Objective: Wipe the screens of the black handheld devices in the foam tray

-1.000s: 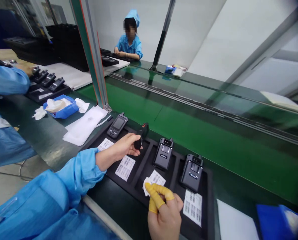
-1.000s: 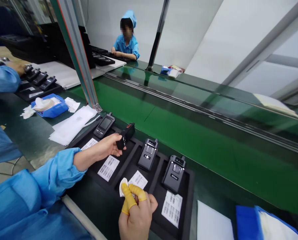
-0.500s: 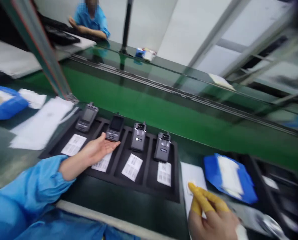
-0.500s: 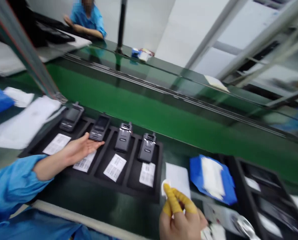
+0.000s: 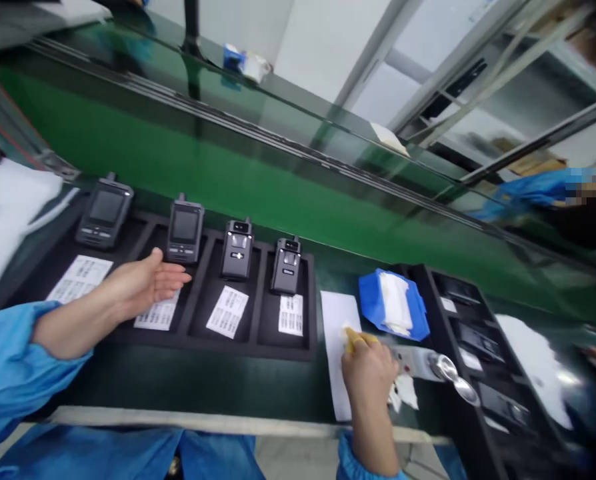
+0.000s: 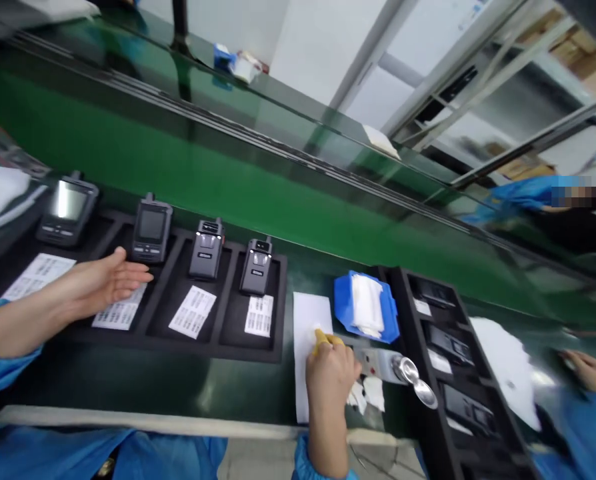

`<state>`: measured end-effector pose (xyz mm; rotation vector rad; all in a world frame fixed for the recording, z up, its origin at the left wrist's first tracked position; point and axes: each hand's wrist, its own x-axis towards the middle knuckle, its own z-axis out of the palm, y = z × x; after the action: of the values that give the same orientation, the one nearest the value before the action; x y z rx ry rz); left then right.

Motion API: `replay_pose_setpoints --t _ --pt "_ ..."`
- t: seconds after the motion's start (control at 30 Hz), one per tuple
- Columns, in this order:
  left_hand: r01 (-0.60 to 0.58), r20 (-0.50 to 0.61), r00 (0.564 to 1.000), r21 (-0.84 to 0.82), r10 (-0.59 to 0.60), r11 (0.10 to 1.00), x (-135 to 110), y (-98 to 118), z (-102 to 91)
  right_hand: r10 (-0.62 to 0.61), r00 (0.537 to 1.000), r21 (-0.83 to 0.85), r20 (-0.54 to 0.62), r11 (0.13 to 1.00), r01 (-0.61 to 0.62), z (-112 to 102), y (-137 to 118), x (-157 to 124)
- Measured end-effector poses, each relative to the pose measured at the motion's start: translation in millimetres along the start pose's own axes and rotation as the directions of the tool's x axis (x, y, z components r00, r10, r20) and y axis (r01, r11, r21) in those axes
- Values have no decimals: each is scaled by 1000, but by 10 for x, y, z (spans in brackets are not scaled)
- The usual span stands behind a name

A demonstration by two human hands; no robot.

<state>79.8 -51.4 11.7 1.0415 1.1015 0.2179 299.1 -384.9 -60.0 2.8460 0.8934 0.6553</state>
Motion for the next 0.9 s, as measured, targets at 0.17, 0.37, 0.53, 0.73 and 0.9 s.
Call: replay_pose_setpoints --t 0.17,0.37,0.53,0.73,0.9 --pt "-260 144 966 502 217 825 -257 -85 204 10 992 73 -123 997 -1 -152 -245 189" --pt "-306 331 765 942 552 -140 -112 -158 788 -145 989 241 9 961 139 -352 -1205 454" --pt "-233 321 754 947 573 -224 83 -197 1009 -61 982 281 180 960 8 -287 -1454 536" --pt "-268 195 776 963 600 33 102 -157 967 113 949 644 294 710 -284 -334 -1365 562" --pt "-394 -4 902 396 431 829 144 10 770 225 798 821 559 -11 -571 -341 -1208 705"
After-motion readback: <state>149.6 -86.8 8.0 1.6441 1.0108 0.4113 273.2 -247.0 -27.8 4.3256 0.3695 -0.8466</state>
